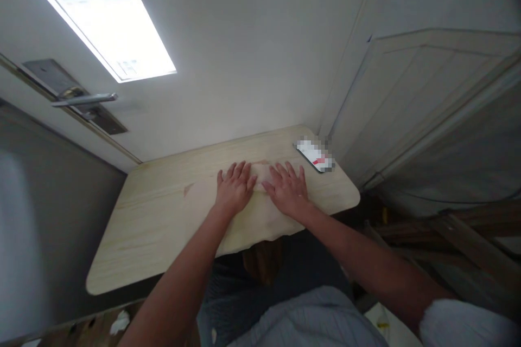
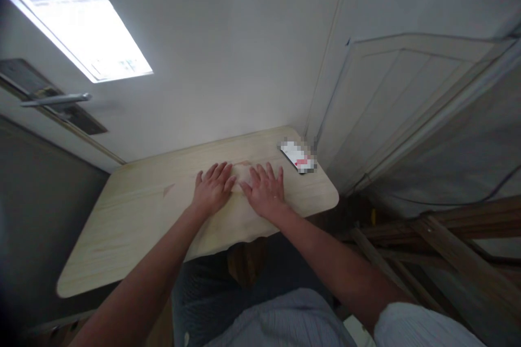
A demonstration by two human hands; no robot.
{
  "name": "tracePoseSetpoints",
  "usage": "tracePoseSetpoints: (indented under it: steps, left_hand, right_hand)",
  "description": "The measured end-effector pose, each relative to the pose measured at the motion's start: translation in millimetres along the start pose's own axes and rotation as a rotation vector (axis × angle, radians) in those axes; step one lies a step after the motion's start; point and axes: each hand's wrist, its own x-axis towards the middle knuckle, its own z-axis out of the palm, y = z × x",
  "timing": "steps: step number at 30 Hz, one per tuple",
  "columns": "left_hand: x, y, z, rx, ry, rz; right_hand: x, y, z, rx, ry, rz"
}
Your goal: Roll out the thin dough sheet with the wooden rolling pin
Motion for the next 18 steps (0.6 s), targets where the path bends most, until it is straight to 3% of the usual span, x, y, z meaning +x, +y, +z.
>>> tracePoseSetpoints:
  steps: [11,18]
  left_hand:
    - [72,-6,10,-0.035,-0.083,-0.023]
    - [102,-8,14,-0.052,-0.049,-0.103]
  right_hand:
    - [71,22,6,-0.035,-0.097,0.044]
    - [108,25,8,-0.047,-0.007,0.115]
